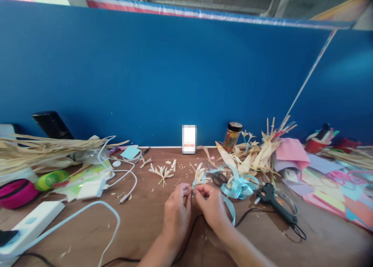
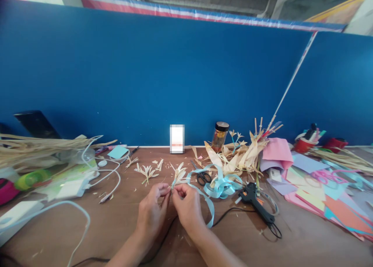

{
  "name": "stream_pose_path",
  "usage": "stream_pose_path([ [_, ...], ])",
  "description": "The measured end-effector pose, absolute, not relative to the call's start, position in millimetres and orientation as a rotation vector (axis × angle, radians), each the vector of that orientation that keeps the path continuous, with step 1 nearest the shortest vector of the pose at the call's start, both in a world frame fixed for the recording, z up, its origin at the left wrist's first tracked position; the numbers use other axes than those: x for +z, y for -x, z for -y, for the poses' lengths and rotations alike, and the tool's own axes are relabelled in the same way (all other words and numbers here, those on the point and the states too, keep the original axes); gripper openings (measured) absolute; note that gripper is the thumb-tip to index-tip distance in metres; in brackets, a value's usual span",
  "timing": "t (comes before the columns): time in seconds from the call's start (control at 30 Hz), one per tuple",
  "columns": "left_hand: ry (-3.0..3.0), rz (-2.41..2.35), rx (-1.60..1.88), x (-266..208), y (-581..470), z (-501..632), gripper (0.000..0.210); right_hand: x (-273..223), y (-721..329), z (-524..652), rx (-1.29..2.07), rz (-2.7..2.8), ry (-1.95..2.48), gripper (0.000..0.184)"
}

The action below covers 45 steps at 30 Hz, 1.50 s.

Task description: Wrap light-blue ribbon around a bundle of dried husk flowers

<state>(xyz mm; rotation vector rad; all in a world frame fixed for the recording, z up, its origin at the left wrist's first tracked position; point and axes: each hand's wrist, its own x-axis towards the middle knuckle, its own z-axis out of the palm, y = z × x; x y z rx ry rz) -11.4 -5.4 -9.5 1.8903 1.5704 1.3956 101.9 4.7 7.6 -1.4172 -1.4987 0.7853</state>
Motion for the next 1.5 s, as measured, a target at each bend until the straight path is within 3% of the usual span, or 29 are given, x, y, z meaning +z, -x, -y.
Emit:
stream_pose_path([
  [0.53,-2.205,-1.496,1.383,-16.5,7.8,7.6,0.029,-1.2,-99.5,-4.0,0.693,1.472,1.449,0.021],
  [1.03,-1.483,-1.377,1.45,-4.1,8.0,1.5,0.025,-0.1,-99.1,-5.2,0.711,1.489,1.421,0.016],
  [1.37,-1.415,-1.475,1.451,3.4,11.4,1.6,0.025,11.7,-101.9,2.6,0.733,1.619,1.3,0.025],
  [1.5,-1.434,-1.433,1.493,-1.6,8.9,2.1,0.029,6.5,-108.2,-7.3,0.878,1.544,1.263,0.017],
])
